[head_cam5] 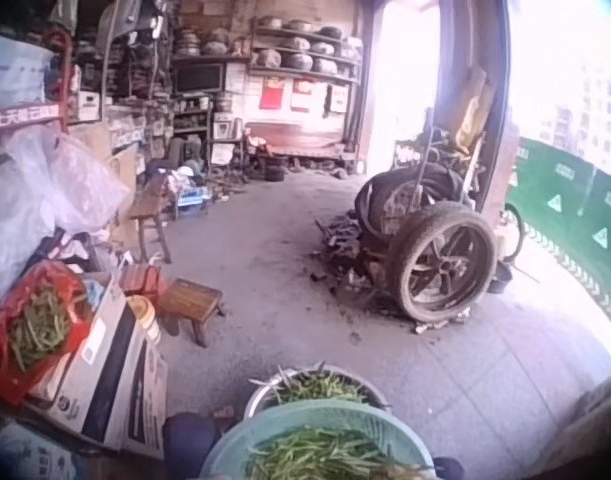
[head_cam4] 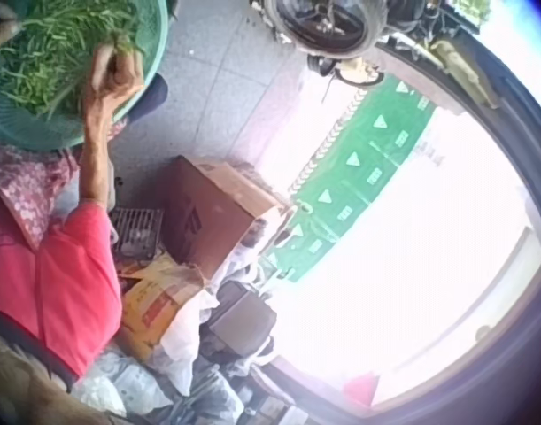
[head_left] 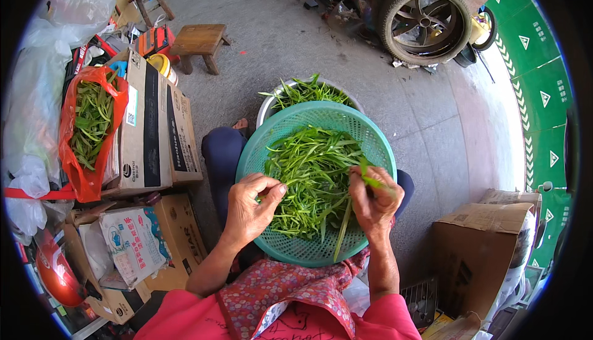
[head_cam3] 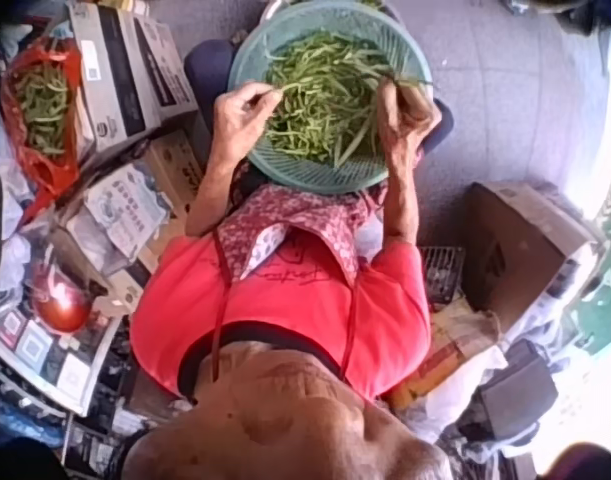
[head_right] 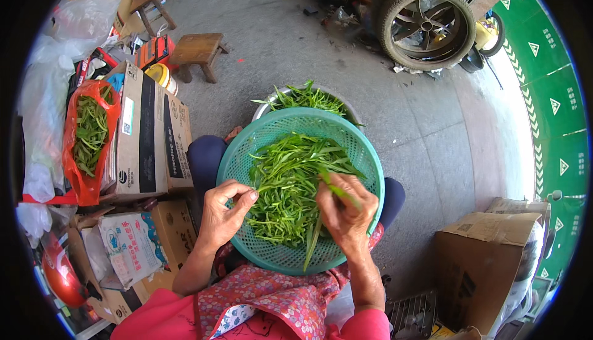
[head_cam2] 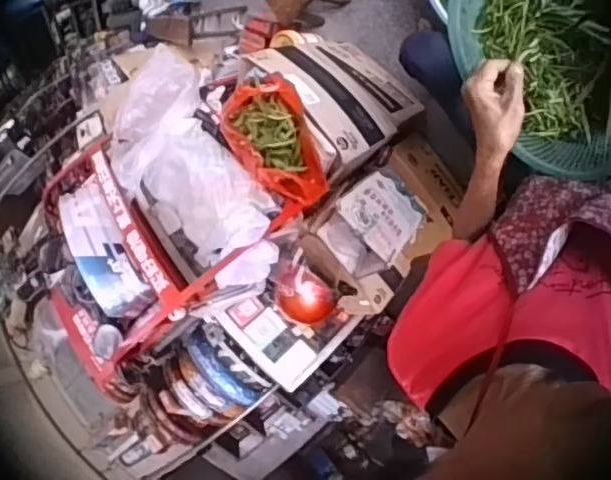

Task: The person sits on the ground and trims green leafy vegetables by hand. They pick up stems from a green colander, snap off the ends or unwanted parts, and place the trimmed pieces into a metal bowl.

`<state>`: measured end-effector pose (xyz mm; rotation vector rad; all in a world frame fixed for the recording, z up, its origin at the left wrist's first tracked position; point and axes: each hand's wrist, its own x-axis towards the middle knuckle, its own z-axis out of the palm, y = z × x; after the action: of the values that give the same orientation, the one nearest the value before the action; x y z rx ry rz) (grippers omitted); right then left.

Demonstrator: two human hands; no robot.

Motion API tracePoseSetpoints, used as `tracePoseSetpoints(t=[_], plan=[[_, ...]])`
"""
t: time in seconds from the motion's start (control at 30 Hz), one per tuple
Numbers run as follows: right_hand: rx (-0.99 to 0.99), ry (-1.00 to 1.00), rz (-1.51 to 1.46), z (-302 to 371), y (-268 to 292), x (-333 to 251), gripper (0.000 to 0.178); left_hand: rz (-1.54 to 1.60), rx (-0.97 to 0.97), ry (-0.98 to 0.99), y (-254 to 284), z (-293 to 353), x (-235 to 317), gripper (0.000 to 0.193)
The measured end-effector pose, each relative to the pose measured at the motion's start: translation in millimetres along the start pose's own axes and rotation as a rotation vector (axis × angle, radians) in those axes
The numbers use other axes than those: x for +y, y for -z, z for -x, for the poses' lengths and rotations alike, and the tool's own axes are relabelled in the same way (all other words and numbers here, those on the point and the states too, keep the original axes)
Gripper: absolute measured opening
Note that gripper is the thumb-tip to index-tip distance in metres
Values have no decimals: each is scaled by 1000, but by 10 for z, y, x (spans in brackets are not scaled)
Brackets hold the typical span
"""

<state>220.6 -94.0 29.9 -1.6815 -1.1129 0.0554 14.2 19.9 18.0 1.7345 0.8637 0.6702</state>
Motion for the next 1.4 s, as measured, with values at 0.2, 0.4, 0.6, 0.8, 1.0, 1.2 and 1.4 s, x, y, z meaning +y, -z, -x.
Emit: tracePoseSetpoints(t=[0.2,0.4,0.6,0.8,1.0,1.2,1.4], plan=[[-409,483,292,189,-260,-172,48,-57,-88,-151,-77,6,102,10],[-393,568,183,-18,-245,-188,35,-6,-167,-298,28,-96,216,9],[47,560,374,-885,133,69,34,75,-361,-243,86,-138,36,9],[11,541,699,-1880,-215,827,16,-448,-462,-321,-99,187,-294,30],[-400,181,798,-1750,-684,1730,15,-641,-243,-135,-354,-110,-504,14],[-249,199,640,-1658,-617,1257,17,-916,-283,-5,-705,-584,-842,2],[-142,198,386,-1088,-188,535,12,-837,-190,-3,-791,-662,-877,7]])
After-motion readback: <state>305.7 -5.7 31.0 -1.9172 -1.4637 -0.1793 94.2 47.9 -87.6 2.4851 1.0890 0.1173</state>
